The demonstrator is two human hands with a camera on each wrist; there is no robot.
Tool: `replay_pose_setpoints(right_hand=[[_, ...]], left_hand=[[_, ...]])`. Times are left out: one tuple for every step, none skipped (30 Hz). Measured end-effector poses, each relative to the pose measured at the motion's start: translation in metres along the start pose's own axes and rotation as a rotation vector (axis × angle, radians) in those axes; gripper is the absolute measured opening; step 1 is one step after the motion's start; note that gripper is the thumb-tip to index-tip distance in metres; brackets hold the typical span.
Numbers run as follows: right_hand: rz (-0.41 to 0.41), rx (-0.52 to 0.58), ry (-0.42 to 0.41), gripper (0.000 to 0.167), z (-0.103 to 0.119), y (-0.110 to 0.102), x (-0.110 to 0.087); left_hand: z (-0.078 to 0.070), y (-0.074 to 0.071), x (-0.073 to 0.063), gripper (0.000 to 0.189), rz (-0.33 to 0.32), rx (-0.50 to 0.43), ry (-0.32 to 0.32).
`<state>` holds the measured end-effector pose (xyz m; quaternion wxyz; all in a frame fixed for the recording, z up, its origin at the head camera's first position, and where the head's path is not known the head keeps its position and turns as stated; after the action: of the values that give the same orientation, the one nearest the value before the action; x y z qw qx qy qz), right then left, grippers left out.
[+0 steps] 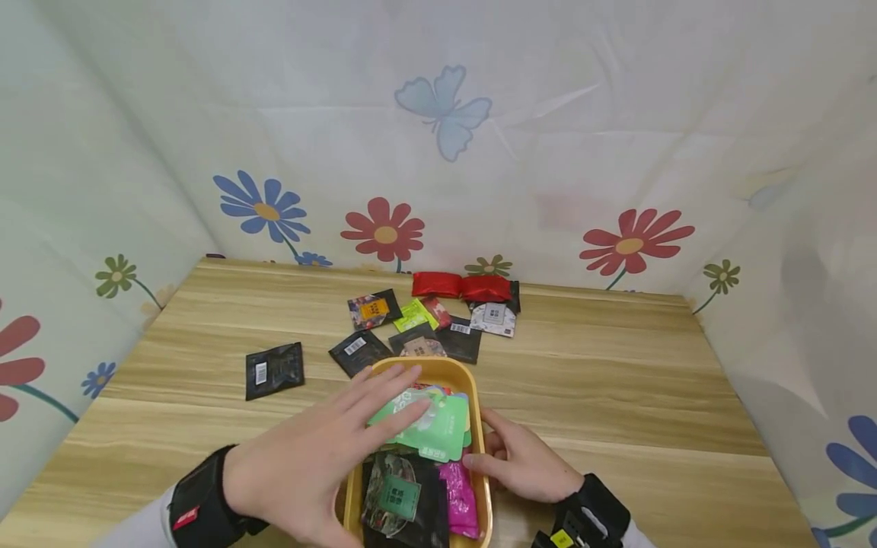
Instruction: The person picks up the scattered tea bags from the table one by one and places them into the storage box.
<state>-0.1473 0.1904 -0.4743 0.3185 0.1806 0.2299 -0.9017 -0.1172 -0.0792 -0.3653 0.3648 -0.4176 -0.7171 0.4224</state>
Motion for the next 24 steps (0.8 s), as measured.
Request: replay_pose_setpoints(right_hand=[[0.0,0.001,0.003,0.082,0.0,0.0,0.0],[0.002,0.003,0.005,0.082,0.0,0.0,0.0],[0.003,0.007,0.007,0.082,0.0,0.0,0.0],[0.004,0.01,0.009,0.082,0.0,0.0,0.0],[0.005,0.014,0.01,0.082,0.0,0.0,0.0],[0.006,0.015,0.01,0.081,0.0,0.001,0.0],[0.006,0.016,0.01,0.081,0.0,0.001,0.0],[0.008,0.017,0.009,0.081,0.0,0.001,0.0],[0.009,0.018,0.008,0.08,0.0,0.001,0.0],[0.01,0.019,0.007,0.08,0.0,0.001,0.0],[0.011,0.021,0.008,0.08,0.0,0.001,0.0],[0.011,0.023,0.009,0.08,-0.001,0.001,0.0],[0.011,0.023,0.01,0.08,-0.001,0.001,0.0],[0.011,0.023,0.011,0.08,-0.001,0.001,0.0],[0.01,0.023,0.013,0.08,-0.001,0.001,0.0],[0.008,0.024,0.014,0.08,-0.001,0.001,0.0],[0.007,0.022,0.015,0.08,-0.001,0.001,0.001],[0.005,0.02,0.015,0.081,-0.001,0.0,0.001],[0.004,0.018,0.015,0.081,-0.001,0.0,0.001],[0.002,0.017,0.014,0.081,-0.001,0.0,0.001],[0.003,0.017,0.013,0.08,-0.001,0.0,0.001],[0.004,0.017,0.012,0.08,-0.001,0.001,0.001],[0.005,0.017,0.011,0.08,-0.001,0.001,0.001],[0.006,0.019,0.011,0.08,-0.001,0.001,0.001]], left_hand=[[0.006,-0.002,-0.001,0.133,-0.013,0.013,-0.012],[0.014,-0.004,-0.003,0.134,-0.027,0.034,-0.027],[0.023,-0.006,-0.004,0.135,-0.041,0.057,-0.052],[0.034,-0.008,-0.007,0.134,-0.054,0.083,-0.079],[0.046,-0.009,-0.01,0.135,-0.06,0.116,-0.114],[0.059,-0.011,-0.014,0.135,-0.065,0.148,-0.153],[0.072,-0.012,-0.018,0.136,-0.06,0.186,-0.2],[0.085,-0.013,-0.023,0.137,-0.057,0.215,-0.25],[0.097,-0.015,-0.028,0.136,-0.047,0.237,-0.304],[0.109,-0.016,-0.033,0.136,-0.032,0.25,-0.354],[0.119,-0.017,-0.038,0.136,-0.015,0.256,-0.407],[0.128,-0.018,-0.044,0.136,-0.004,0.26,-0.452],[0.136,-0.02,-0.049,0.134,0.01,0.263,-0.495],[0.143,-0.021,-0.054,0.133,0.021,0.267,-0.533],[0.149,-0.022,-0.058,0.131,0.037,0.27,-0.566],[0.154,-0.023,-0.062,0.13,0.048,0.271,-0.591],[0.158,-0.024,-0.066,0.129,0.059,0.27,-0.617],[0.162,-0.024,-0.07,0.126,0.071,0.266,-0.638],[0.165,-0.024,-0.073,0.124,0.087,0.263,-0.658],[0.169,-0.023,-0.076,0.122,0.101,0.258,-0.673],[0.171,-0.023,-0.078,0.119,0.112,0.251,-0.687],[0.173,-0.022,-0.08,0.116,0.118,0.247,-0.693],[0.175,-0.021,-0.082,0.113,0.127,0.244,-0.702],[0.177,-0.021,-0.083,0.11,0.133,0.243,-0.706]])
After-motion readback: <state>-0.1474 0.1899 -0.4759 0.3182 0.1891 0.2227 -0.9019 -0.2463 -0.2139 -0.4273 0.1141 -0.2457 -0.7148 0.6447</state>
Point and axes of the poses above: each hand's wrist, its own x-axis towards the middle knuckle, its own y-axis out of the palm, z = x × y, the point moved 4 cm from there along x, towards the middle knuckle, and after that the axes turned 9 degrees about y, right-handed, at the moved point
